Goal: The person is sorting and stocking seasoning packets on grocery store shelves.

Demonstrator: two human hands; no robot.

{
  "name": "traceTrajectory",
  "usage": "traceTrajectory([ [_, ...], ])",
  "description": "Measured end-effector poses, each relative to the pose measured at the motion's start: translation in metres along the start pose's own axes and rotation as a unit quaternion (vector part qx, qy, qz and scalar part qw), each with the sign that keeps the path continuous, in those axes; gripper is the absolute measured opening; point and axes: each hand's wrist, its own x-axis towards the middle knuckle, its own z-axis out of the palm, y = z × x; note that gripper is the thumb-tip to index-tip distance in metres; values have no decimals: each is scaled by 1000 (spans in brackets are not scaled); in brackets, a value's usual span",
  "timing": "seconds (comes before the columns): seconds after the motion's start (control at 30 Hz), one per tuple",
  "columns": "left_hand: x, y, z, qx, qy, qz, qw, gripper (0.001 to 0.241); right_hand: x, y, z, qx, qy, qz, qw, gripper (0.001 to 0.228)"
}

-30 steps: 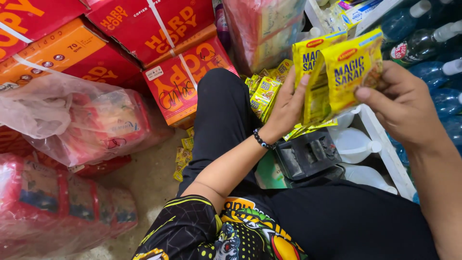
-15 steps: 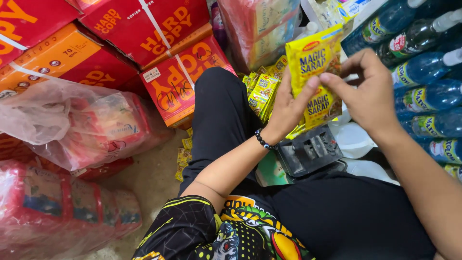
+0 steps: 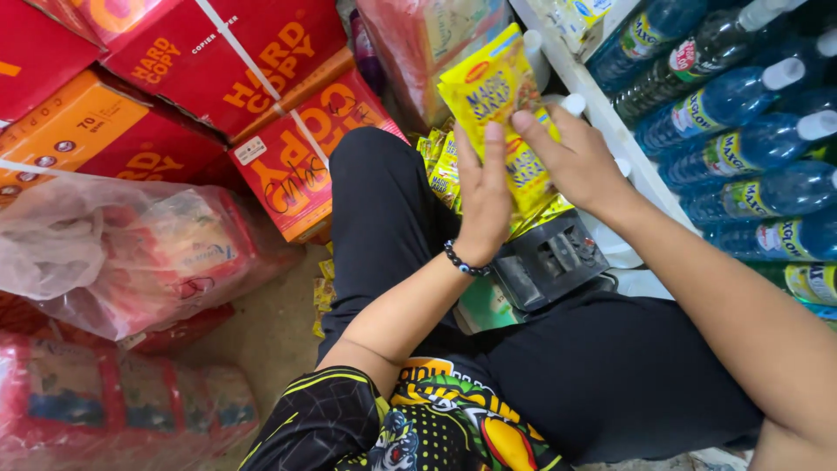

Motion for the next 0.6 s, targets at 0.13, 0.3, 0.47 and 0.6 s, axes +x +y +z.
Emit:
traceTrajectory([
  [0.13,14,-4,-13,-61,16,-55,997,44,14,35,-2,75,-99,-51,991,52],
  [0.3,38,-3,-32,-222,70,-89,969,44,4,33,-6,187,-258,-55,946,47],
  [0.47,63,-12,-62,-240,103,-60,963,47,2,75,-11,129,-331,40,934,41],
  [0.6,81,-15,-82,-221,127,-13,967,48,-11,70,-25,159,-372,14,915,47],
])
